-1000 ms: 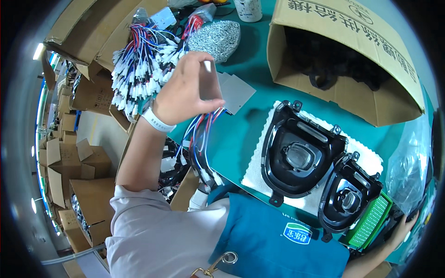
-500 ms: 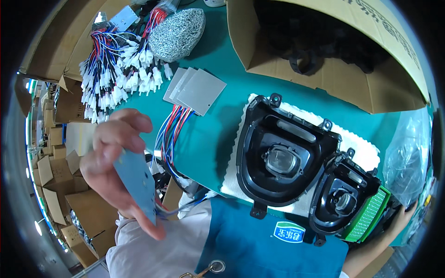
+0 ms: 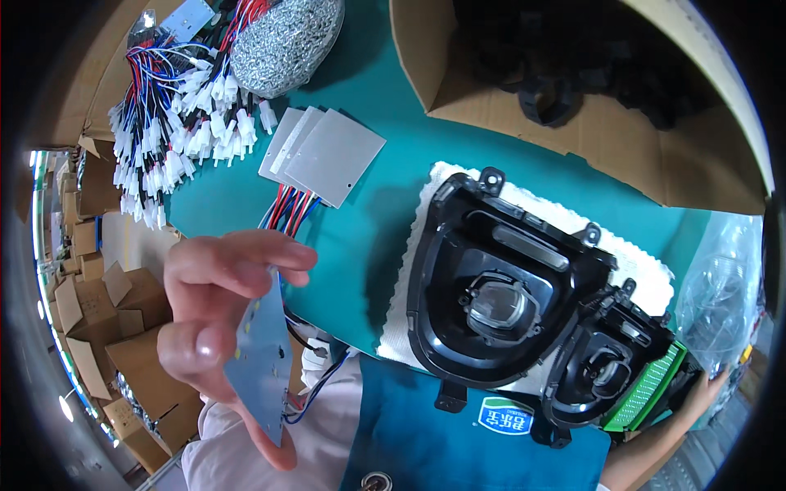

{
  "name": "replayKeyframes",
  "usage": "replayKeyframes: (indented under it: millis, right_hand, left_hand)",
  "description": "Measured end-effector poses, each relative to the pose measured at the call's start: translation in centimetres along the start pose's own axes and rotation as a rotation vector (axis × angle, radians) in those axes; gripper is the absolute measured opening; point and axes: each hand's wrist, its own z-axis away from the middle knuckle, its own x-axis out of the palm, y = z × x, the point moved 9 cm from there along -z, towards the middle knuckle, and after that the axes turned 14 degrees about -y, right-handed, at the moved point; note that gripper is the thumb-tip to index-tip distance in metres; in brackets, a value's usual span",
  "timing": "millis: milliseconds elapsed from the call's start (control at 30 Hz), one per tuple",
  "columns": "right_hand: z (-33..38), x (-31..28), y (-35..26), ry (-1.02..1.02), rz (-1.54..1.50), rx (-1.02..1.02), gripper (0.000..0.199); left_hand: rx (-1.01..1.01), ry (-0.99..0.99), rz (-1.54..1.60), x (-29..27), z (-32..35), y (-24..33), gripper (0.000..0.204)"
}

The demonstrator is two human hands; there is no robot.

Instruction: The person assembles car headlight units on a workbench. They insert clear plastic lenses into black housings, place metal reflectors inside, and secure the components using a power screwdriver. The person handles multiple headlight units, repeatedly inserting parts and fastening them.

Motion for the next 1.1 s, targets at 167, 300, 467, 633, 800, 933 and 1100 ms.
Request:
replayKeyframes:
  millis: [167, 300, 467, 633, 800, 933, 1100]
  right_hand:
    - [1.5, -1.1, 2.5, -0.022, -0.558, 0.169, 0.043]
    - [4.8, -5.2, -2.1, 0.097, -0.956, 0.036, 0.034]
    - [10.7, -12.4, -9.8, 0.218, -1.415, -0.489, 0.050]
    - [13.1, -10.3, -19.2, 0.188, -1.670, -0.958, 0.064]
    - [11.8, -4.7, -24.8, 0.155, -1.464, -0.763, 0.070]
    - [12.2, -3.0, -24.7, 0.015, -1.509, -0.781, 0.067]
    - [12.6, -1.6, -25.1, -0.135, -1.520, -0.782, 0.064]
  left_hand:
    - [-0.099, -0.197, 0.228, 1.0, -1.1, 0.6, 0.095]
    - [-0.138, -0.383, 0.165, 6.3, -3.1, 2.5, 0.081]
    - [-0.071, -0.585, -0.340, 12.6, -7.3, 6.3, 0.065]
    - [-0.062, -0.599, -0.687, 18.3, -9.0, 5.2, 0.074]
    - [-0.119, -0.594, -0.751, 20.5, -9.1, 3.2, 0.065]
    - [-0.187, -0.578, -0.642, 19.2, -8.6, 3.0, 0.062]
    - [-0.239, -0.625, -0.218, 18.6, -7.8, 2.6, 0.067]
